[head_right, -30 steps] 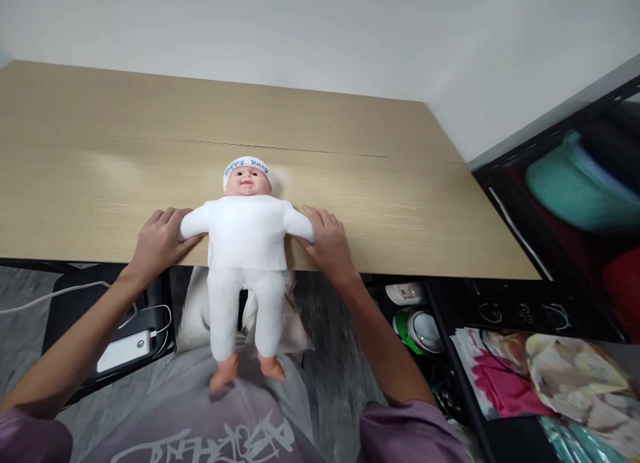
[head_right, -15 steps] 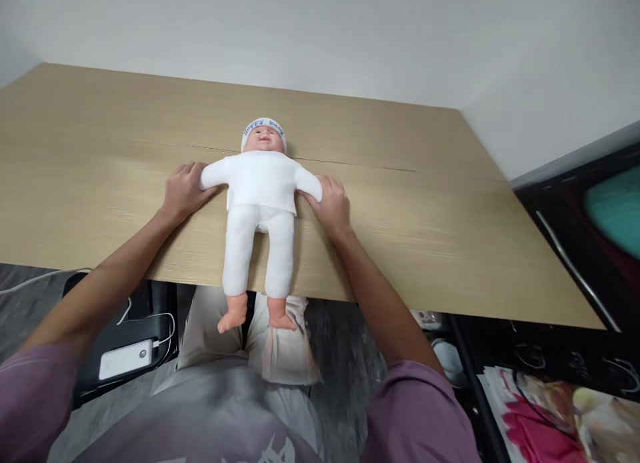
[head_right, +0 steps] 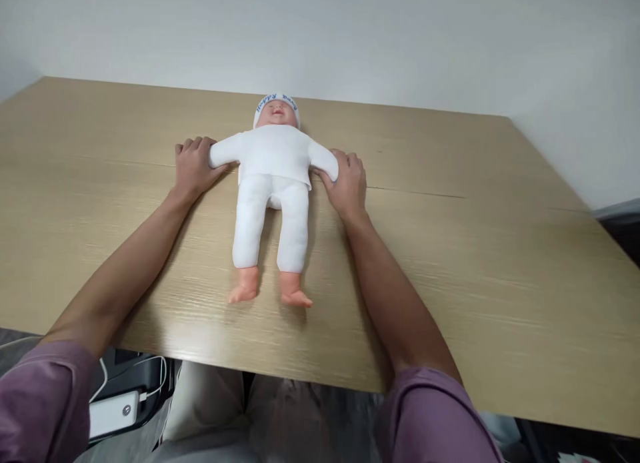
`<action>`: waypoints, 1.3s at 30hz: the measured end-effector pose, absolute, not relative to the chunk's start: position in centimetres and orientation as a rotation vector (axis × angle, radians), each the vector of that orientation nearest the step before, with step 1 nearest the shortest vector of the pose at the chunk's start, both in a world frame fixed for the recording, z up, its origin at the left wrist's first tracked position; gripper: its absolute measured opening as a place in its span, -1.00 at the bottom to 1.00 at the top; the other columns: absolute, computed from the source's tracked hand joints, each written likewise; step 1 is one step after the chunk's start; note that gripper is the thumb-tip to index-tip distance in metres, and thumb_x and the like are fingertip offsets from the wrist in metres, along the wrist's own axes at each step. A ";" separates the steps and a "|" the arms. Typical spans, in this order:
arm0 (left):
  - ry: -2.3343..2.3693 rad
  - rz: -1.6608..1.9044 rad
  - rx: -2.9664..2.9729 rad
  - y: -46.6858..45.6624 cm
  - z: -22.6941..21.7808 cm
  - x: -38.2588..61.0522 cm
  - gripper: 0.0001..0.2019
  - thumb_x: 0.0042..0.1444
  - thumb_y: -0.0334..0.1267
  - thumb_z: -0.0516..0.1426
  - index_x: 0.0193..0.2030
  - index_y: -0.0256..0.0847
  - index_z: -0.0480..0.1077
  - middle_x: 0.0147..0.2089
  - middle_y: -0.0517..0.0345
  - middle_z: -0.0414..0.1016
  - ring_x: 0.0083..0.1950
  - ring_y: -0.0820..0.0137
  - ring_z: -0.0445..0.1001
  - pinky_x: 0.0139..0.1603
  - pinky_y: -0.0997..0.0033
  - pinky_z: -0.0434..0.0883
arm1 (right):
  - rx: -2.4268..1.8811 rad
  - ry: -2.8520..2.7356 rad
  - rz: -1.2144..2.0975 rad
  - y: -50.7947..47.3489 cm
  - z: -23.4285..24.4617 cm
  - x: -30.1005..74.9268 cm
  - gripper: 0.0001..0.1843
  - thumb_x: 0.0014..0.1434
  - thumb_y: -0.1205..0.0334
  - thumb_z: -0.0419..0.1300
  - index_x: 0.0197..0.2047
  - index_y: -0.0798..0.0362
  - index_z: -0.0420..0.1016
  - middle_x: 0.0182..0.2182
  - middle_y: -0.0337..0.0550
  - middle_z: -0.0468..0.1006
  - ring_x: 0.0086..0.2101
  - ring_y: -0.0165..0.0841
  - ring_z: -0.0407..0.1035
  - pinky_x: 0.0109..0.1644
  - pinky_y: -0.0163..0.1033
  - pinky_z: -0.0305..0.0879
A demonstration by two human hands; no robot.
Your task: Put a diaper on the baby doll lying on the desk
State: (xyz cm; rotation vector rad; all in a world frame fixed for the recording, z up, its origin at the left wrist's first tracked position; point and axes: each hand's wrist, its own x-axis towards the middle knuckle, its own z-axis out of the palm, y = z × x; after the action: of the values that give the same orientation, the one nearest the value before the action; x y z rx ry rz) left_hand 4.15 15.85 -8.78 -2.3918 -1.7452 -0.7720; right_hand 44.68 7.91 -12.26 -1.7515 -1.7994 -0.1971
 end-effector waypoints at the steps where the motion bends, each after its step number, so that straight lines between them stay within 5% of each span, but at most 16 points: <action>1: -1.750 -0.775 -2.393 16.2 -8.8 4.2 0.02 0.24 0.78 -0.04 0.34 -0.10 0.51 0.33 -0.31 0.61 0.46 -0.39 0.45 0.54 -0.37 0.23 | -1.731 -1.822 -0.190 8.3 -12.4 45.1 -0.15 0.57 -0.47 0.00 0.54 0.01 0.42 0.28 0.29 0.58 0.26 0.24 0.46 0.38 0.36 0.44; 14: -1.829 -0.695 -2.440 16.6 -8.8 0.5 0.02 0.26 0.76 0.03 0.43 -0.06 0.54 0.44 -0.25 0.55 0.53 -0.36 0.34 0.54 -0.42 0.32 | -1.718 -2.019 -0.165 8.3 -13.0 51.5 -0.20 0.57 -0.30 0.07 0.68 -0.08 0.31 0.37 0.19 0.59 0.27 0.16 0.48 0.42 0.35 0.42; 24: -1.814 -0.896 -2.385 13.9 -8.9 0.8 -0.04 0.28 0.61 0.16 0.56 -0.04 0.41 0.52 -0.30 0.45 0.56 -0.35 0.34 0.56 -0.39 0.33 | -1.803 -1.897 -0.139 5.3 -14.5 49.3 0.03 0.46 -0.08 0.14 0.82 0.03 -0.13 0.59 0.25 0.31 0.47 0.23 0.23 0.57 0.45 0.21; 32: -1.954 -1.040 -2.244 9.5 -9.2 -0.2 -0.36 0.49 0.32 0.07 0.45 -0.04 0.49 0.51 -0.28 0.47 0.59 -0.28 0.32 0.63 -0.39 0.26 | -1.811 -1.762 -0.110 -4.4 -15.1 46.2 -0.05 0.46 -0.04 0.15 0.75 0.17 0.05 0.52 0.34 0.40 0.50 0.17 0.25 0.65 0.39 0.17; 39: -1.984 -0.948 -2.337 6.8 -9.3 -0.2 -0.27 0.45 0.23 0.02 0.62 -0.06 0.38 0.66 -0.21 0.38 0.66 -0.25 0.24 0.65 -0.44 0.21 | -1.927 -1.728 -0.071 -6.0 -13.7 45.2 -0.12 0.47 0.00 0.10 0.71 0.25 0.17 0.59 0.36 0.34 0.55 0.11 0.23 0.68 0.31 0.18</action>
State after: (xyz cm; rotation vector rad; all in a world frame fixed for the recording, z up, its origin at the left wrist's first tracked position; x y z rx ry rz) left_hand -0.23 6.76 -9.31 -2.3366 -1.9837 -0.9476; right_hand 45.21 -5.95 -13.66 -1.9267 -1.7283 -0.0707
